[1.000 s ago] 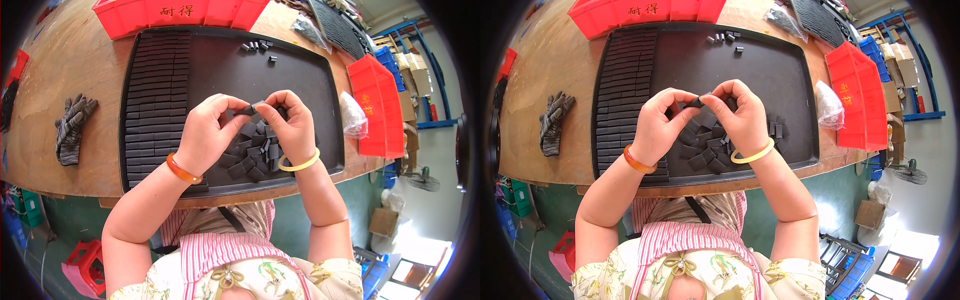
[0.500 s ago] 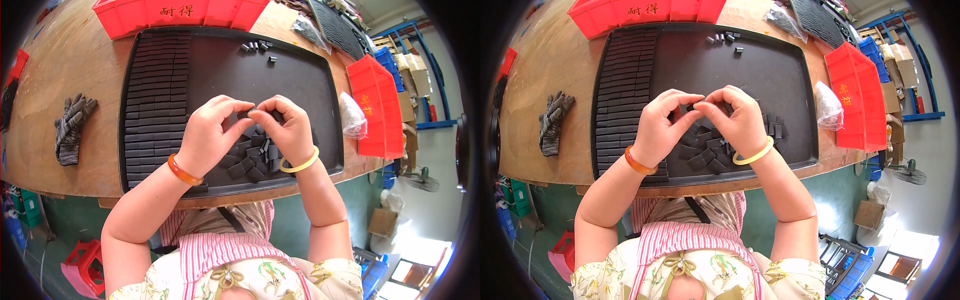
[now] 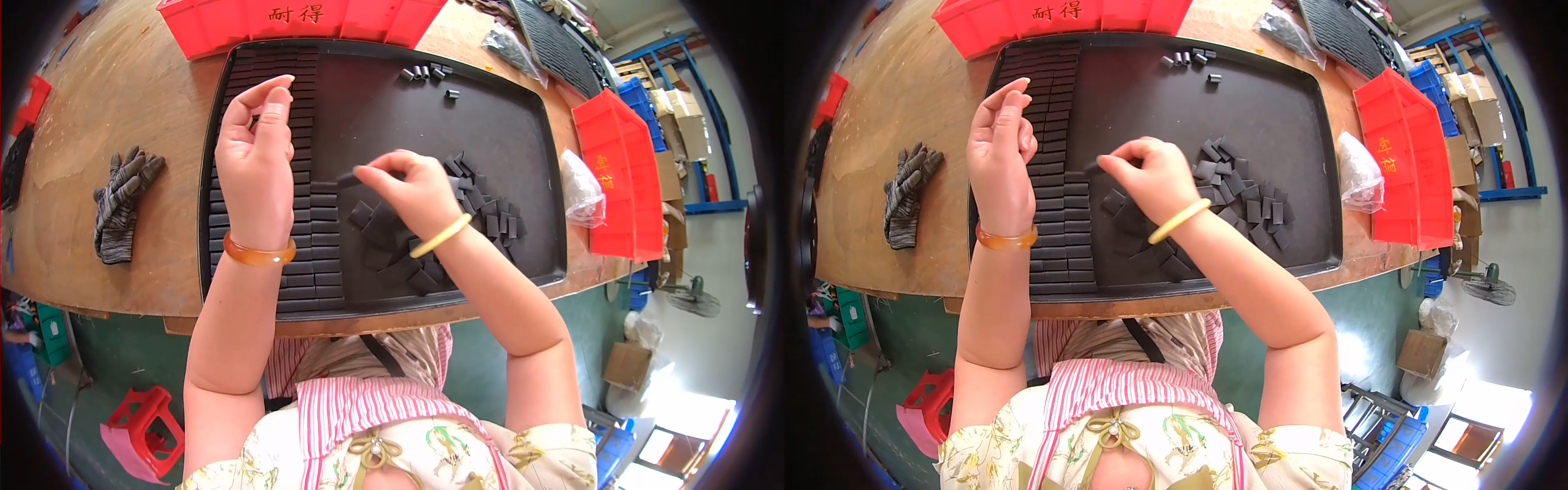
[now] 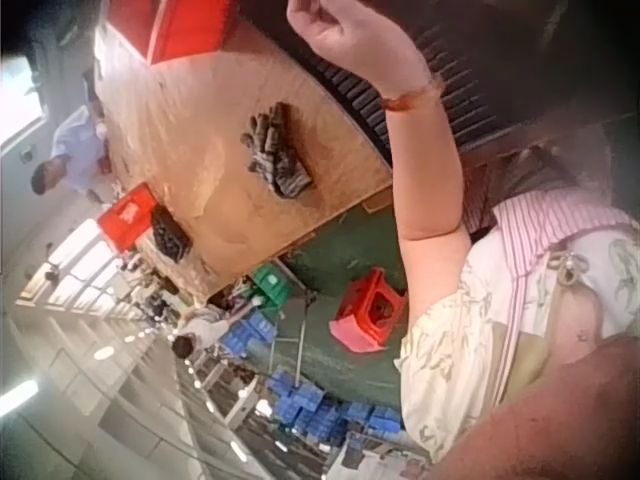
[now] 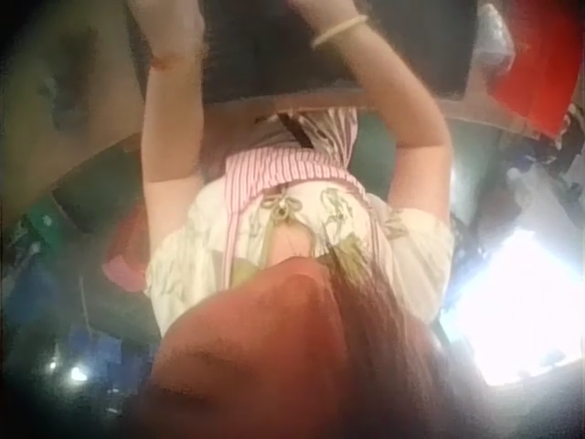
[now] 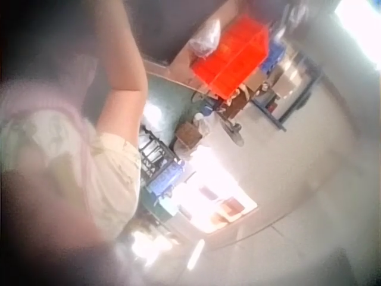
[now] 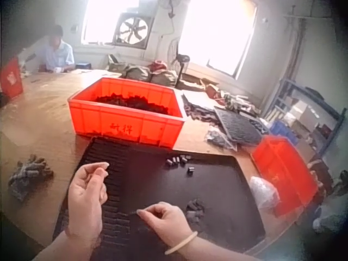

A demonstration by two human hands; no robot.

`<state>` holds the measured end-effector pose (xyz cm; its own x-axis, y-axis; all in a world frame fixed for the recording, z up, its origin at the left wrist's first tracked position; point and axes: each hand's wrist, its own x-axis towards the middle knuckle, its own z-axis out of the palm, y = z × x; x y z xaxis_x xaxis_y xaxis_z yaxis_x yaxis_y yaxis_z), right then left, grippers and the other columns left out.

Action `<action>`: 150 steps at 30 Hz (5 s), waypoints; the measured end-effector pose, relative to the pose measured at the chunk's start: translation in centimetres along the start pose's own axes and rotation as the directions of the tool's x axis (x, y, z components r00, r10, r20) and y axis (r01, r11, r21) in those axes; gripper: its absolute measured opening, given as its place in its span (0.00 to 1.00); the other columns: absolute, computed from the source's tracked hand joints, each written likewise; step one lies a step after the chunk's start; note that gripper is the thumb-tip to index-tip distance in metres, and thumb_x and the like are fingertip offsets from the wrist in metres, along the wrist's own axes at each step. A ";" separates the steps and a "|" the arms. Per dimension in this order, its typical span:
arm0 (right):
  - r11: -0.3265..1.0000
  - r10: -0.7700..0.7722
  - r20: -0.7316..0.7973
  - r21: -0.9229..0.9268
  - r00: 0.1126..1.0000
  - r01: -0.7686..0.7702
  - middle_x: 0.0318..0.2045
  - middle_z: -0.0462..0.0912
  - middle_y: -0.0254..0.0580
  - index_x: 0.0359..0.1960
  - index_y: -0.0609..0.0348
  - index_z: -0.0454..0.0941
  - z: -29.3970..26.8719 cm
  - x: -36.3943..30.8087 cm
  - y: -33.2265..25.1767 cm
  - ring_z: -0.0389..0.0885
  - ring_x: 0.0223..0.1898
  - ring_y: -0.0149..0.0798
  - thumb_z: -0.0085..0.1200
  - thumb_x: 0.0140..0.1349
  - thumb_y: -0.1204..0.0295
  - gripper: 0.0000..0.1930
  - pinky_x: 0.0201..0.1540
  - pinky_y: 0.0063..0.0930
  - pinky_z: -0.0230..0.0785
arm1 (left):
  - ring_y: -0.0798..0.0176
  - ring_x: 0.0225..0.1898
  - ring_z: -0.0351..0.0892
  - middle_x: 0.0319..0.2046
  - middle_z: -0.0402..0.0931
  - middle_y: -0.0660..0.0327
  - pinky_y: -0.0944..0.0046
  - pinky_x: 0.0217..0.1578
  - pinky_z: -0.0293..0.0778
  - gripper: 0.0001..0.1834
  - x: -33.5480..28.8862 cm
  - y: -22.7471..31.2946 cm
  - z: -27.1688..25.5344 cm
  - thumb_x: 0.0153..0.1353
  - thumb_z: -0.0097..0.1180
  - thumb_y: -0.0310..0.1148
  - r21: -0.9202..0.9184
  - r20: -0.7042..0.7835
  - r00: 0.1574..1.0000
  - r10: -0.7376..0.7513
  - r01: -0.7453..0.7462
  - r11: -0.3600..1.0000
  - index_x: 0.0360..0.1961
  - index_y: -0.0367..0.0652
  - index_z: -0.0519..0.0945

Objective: The person assembles small black plastic components by hand at a workbench.

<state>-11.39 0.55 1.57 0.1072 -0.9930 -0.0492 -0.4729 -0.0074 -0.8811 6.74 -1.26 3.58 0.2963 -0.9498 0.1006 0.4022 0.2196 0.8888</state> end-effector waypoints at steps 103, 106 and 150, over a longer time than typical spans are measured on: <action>0.983 -0.177 -0.181 -0.071 0.967 0.167 0.30 0.77 0.33 0.34 0.64 0.83 -4.8 -2.8 -2.2 0.74 0.27 0.23 0.69 0.54 0.74 0.09 0.32 0.18 0.69 | 0.79 0.24 0.64 0.33 0.80 0.68 0.76 0.26 0.65 0.13 -3.5 -1.6 1.7 0.56 0.66 0.27 0.454 0.513 0.843 -0.160 -0.108 0.884 0.44 0.41 0.83; 0.972 -0.034 -0.170 0.223 0.985 0.072 0.30 0.78 0.31 0.34 0.65 0.83 -4.7 -2.0 -1.1 0.74 0.29 0.21 0.68 0.55 0.73 0.09 0.33 0.17 0.68 | 0.79 0.25 0.65 0.33 0.78 0.68 0.76 0.26 0.65 0.15 -2.9 -1.7 1.6 0.58 0.66 0.28 0.372 0.414 0.910 0.003 -0.172 0.912 0.47 0.41 0.82; 0.989 -0.076 0.042 0.129 0.996 0.070 0.26 0.80 0.30 0.33 0.64 0.78 -4.7 0.6 -1.1 0.74 0.28 0.21 0.62 0.61 0.71 0.09 0.31 0.17 0.68 | 0.56 0.48 0.77 0.46 0.80 0.61 0.56 0.50 0.72 0.24 -2.2 -2.0 1.3 0.47 0.67 0.27 0.504 0.767 0.580 0.274 -0.810 0.301 0.49 0.43 0.81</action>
<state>-14.92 -0.59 4.71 0.1793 -0.9838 -0.0018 -0.3474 -0.0616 -0.9357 4.10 0.11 2.13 -0.3828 -0.6613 0.6451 -0.5554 0.7227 0.4113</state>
